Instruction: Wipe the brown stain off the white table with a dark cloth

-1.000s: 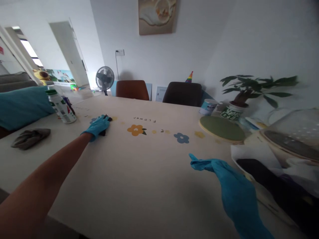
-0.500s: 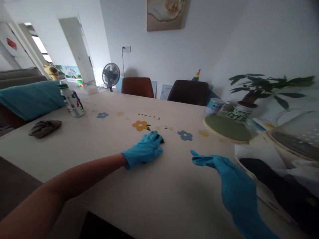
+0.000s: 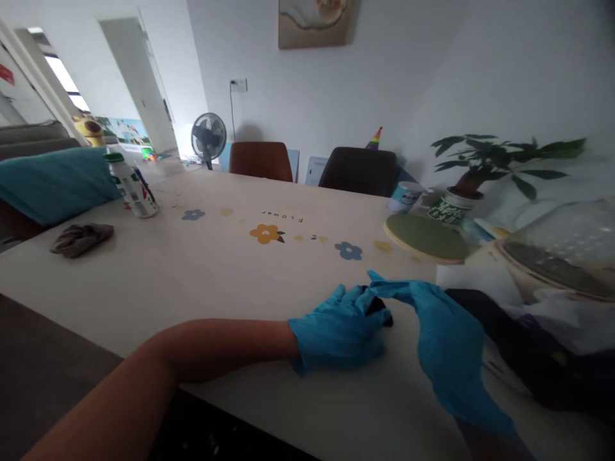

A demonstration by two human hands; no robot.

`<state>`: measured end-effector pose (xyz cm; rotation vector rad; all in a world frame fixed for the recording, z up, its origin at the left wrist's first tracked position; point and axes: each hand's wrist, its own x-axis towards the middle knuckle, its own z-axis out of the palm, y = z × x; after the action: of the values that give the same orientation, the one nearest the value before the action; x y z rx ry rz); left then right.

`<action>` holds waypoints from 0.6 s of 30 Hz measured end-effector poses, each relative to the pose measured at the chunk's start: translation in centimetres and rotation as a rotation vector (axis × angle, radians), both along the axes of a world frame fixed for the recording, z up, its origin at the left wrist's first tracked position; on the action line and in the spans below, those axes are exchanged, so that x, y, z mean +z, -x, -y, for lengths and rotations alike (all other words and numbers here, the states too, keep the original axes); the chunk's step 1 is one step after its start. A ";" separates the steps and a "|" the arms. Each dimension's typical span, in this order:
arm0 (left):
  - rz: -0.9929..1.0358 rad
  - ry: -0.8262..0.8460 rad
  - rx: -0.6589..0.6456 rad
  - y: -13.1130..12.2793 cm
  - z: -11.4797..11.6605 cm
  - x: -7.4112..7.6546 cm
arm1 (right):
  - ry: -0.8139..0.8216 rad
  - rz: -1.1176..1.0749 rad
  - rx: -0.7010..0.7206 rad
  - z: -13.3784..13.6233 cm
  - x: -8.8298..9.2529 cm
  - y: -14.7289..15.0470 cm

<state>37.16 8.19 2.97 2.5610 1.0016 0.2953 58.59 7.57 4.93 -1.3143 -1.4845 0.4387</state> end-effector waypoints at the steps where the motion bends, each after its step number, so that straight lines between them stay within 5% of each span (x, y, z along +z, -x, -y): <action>1: -0.028 0.002 0.017 1.1 0.6 0.3 | 0.010 -0.010 0.014 0.4 0.6 0.6; 7: -0.216 0.011 0.296 10.8 2.3 0.2 | 0.084 -0.220 0.093 1.9 3.1 3.6; 14: -0.238 0.079 0.843 26.1 1.7 0.3 | 0.037 -0.147 0.156 1.7 2.3 3.4; 18: -0.279 0.112 1.101 31.7 1.6 1.8 | -0.007 -0.132 0.194 1.6 1.7 2.9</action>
<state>5.45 6.61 4.75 1.7234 2.3702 0.1383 55.67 6.00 6.67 -1.1179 -1.5061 0.6331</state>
